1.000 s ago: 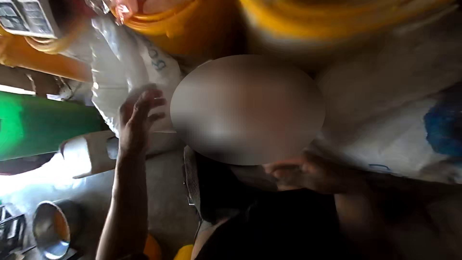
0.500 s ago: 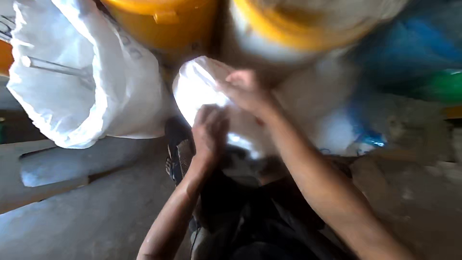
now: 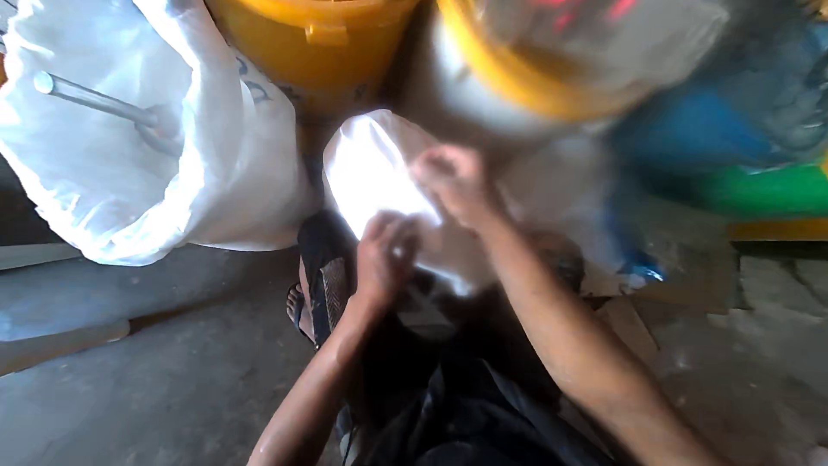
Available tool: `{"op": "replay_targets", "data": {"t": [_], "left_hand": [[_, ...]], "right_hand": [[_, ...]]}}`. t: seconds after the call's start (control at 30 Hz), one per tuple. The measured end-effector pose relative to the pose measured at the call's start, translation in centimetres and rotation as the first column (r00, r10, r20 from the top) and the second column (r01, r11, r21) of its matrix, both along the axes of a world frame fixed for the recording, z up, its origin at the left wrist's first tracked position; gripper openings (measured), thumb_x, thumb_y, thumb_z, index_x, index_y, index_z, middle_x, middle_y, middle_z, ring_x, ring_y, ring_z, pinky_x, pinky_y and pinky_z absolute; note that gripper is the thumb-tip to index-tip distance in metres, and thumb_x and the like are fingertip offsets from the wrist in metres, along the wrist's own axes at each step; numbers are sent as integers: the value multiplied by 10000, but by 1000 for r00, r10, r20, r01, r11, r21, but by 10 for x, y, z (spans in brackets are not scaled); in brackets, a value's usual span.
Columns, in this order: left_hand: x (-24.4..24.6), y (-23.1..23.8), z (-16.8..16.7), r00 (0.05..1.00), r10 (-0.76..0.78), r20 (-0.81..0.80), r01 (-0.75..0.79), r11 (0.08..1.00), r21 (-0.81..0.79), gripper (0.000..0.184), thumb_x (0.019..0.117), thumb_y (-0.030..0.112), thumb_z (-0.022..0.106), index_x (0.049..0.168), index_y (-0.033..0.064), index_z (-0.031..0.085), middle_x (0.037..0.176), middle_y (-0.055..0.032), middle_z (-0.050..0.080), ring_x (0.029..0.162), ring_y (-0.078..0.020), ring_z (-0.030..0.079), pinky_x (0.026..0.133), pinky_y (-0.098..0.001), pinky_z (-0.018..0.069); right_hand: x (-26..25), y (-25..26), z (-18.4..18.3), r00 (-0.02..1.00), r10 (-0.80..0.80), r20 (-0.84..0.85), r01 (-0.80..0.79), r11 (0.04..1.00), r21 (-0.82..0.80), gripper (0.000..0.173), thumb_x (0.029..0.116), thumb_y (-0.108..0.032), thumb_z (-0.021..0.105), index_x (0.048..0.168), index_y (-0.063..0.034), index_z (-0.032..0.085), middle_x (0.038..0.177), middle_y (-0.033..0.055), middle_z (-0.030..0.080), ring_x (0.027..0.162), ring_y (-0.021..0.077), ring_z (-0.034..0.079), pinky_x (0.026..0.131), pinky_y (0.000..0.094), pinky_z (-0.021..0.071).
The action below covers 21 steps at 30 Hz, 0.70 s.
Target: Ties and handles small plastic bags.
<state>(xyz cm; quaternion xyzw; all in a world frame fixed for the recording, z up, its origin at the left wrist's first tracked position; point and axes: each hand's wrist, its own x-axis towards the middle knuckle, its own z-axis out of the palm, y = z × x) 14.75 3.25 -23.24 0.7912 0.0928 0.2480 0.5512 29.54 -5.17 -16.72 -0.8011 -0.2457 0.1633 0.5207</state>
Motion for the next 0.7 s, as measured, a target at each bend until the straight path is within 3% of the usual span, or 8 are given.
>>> {"op": "replay_targets", "data": {"t": [0.1,0.17,0.27,0.4,0.5,0.57,0.63,0.7], "left_hand": [[-1,2,-1,1000,-7,-20,8,1000,24,204,880,33,712,1077,23,762,1074,-113,683,969,-145,675,834,-275,589],[0,2,-2,1000,-9,-21,10,999,33,195,878,33,715,1066,22,763,1073,-114,685,981,-147,675,843,-276,589],[1,2,-3,1000,-28,-13,29,999,38,193,878,35,699,1059,22,762,1085,-112,681,1014,-154,660,880,-274,572],[-1,4,-9,997,-82,-3,82,996,29,222,868,43,678,1073,17,759,1110,-129,669,1037,-157,648,893,-264,559],[-7,18,-5,977,-214,-23,212,974,-77,304,873,117,664,1146,0,730,1181,-122,656,1084,-134,641,916,-272,569],[-7,33,3,962,-271,-29,261,945,-197,364,905,229,656,1191,11,710,1208,-83,663,1063,-107,652,879,-287,585],[-3,46,13,963,-269,-3,255,918,-302,394,939,294,648,1218,18,685,1213,-53,675,1056,-102,667,843,-299,602],[7,54,23,984,-180,14,175,928,-330,338,964,240,624,1182,-11,681,1139,-51,693,982,-92,683,777,-264,602]], "right_hand": [[0,6,-2,999,29,-40,-28,999,31,158,904,-126,737,1015,-24,687,846,-1,703,729,22,667,695,197,583],[0,10,1,1000,14,-15,-15,997,-77,261,858,-167,802,1049,-33,686,867,12,704,741,44,676,693,212,588],[-5,6,9,994,28,104,2,960,-280,326,876,-205,812,1122,-47,668,913,65,684,748,131,661,657,287,572],[-5,6,11,987,75,143,-10,913,-407,260,901,-230,792,1058,-39,710,895,103,704,762,193,678,689,374,573],[0,5,11,980,112,162,-38,915,-401,109,946,-161,722,1002,-77,761,877,73,727,771,142,695,709,317,586],[0,2,12,978,120,168,-54,934,-352,97,951,-125,696,987,-70,768,892,79,720,769,129,685,704,290,580],[-2,-2,14,982,122,142,-76,952,-296,105,974,-136,675,1009,-61,741,917,81,698,725,112,666,634,261,570],[-3,-4,14,983,127,132,-93,967,-238,136,996,-169,649,1046,-59,711,941,70,667,707,82,639,591,219,546]]}}
